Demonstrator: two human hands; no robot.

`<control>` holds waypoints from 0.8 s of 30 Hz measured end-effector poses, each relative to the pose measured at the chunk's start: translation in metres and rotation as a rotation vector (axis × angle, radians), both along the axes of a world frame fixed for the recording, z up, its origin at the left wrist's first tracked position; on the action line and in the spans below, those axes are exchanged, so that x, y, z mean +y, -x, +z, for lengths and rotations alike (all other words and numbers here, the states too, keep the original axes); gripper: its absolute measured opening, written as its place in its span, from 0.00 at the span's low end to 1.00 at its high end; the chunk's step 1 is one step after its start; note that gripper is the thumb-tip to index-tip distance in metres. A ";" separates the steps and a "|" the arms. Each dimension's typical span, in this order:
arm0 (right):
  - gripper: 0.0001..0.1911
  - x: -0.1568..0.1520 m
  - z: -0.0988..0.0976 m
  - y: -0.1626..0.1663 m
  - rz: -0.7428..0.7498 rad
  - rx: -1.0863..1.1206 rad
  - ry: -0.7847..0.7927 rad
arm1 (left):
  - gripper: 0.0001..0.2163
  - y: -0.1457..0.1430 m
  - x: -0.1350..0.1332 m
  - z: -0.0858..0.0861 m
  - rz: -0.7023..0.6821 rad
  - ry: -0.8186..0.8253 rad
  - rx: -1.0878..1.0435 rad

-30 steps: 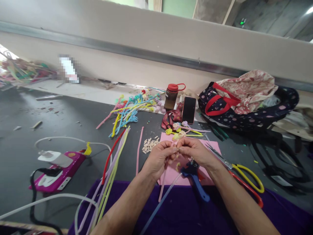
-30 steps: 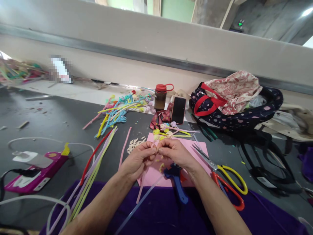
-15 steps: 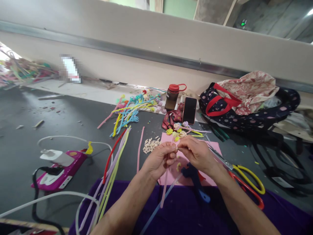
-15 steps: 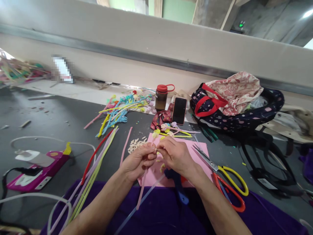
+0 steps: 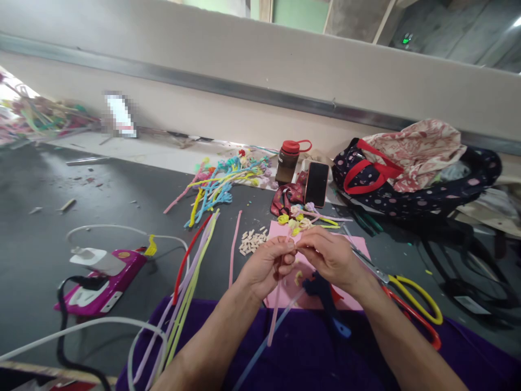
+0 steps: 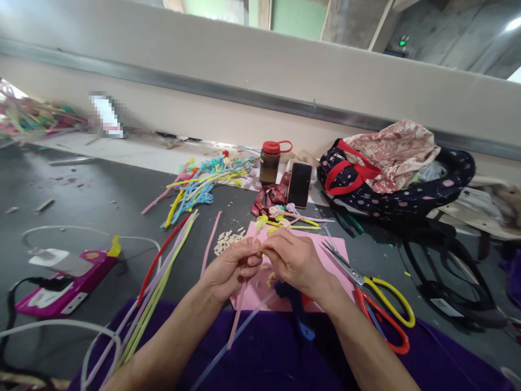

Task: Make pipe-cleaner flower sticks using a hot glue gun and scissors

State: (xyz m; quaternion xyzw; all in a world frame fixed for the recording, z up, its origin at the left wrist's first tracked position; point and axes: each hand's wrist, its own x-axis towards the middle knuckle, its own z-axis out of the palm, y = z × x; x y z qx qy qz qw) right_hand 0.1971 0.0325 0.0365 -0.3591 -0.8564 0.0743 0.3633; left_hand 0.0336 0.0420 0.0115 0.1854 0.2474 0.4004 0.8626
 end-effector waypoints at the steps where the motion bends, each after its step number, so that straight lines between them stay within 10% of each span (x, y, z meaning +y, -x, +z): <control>1: 0.06 0.000 -0.001 0.001 -0.009 -0.012 -0.005 | 0.06 0.000 0.000 0.000 -0.006 -0.003 -0.001; 24: 0.07 -0.012 0.050 -0.032 -0.050 -0.251 0.023 | 0.09 -0.002 -0.011 0.014 -0.342 -0.449 0.892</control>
